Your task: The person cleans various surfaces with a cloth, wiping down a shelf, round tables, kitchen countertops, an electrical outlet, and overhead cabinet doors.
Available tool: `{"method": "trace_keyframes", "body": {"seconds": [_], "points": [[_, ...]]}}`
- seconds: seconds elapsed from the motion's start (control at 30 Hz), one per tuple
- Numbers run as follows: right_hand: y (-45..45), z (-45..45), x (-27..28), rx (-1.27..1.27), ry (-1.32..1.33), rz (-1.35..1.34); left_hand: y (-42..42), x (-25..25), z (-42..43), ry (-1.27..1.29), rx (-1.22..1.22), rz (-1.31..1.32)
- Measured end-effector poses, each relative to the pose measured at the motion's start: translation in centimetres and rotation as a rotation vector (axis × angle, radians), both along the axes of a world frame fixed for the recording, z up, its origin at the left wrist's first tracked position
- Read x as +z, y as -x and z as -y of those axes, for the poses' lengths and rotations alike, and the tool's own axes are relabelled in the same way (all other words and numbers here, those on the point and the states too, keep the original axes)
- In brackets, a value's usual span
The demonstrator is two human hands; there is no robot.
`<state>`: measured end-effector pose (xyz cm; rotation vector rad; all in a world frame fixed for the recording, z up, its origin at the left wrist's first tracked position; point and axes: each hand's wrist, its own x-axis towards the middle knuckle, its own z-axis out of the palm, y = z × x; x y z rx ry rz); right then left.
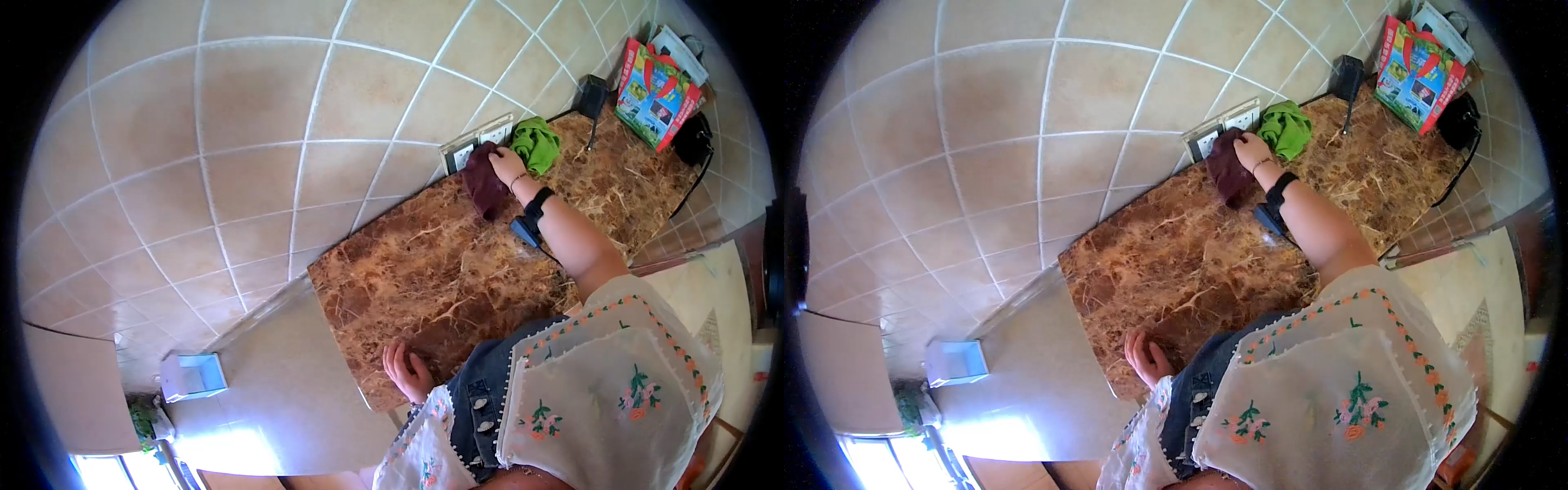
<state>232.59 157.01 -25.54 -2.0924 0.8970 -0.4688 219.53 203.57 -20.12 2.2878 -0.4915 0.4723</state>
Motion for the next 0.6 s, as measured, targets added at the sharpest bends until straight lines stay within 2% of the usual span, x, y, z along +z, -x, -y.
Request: {"method": "trace_keyframes", "body": {"seconds": [0.07,0.23,0.27,0.33,0.4,0.47,0.53,0.6], "points": [[-0.7,-2.1,3.1,0.057,0.062,-0.21,-0.1,0.0,0.1,-0.006,-0.012,0.006],[-1.1,-4.2,4.3,0.058,0.009,-0.353,-0.2,0.0,0.2,-0.035,-0.013,0.02],[-1.9,-4.0,2.5,0.063,0.031,-0.382,-0.1,-0.3,0.3,-0.035,-0.025,0.024],[-4.6,-3.6,-4.1,0.293,0.295,-0.404,-0.3,-0.7,0.0,-0.022,-0.034,0.009],[-2.5,-8.8,2.1,0.307,0.145,-0.236,-0.5,-1.0,-0.2,-0.052,-0.05,0.032],[-3.7,-11.5,2.5,0.425,0.083,-0.25,-0.5,-1.0,-0.2,-0.082,-0.053,0.054],[-3.5,-12.6,3.3,0.399,0.047,-0.171,-0.4,-0.9,-0.2,-0.036,-0.051,0.022],[-3.4,-12.0,2.0,0.358,-0.107,0.004,-0.2,-1.1,-0.6,-0.011,-0.025,0.009]]}}
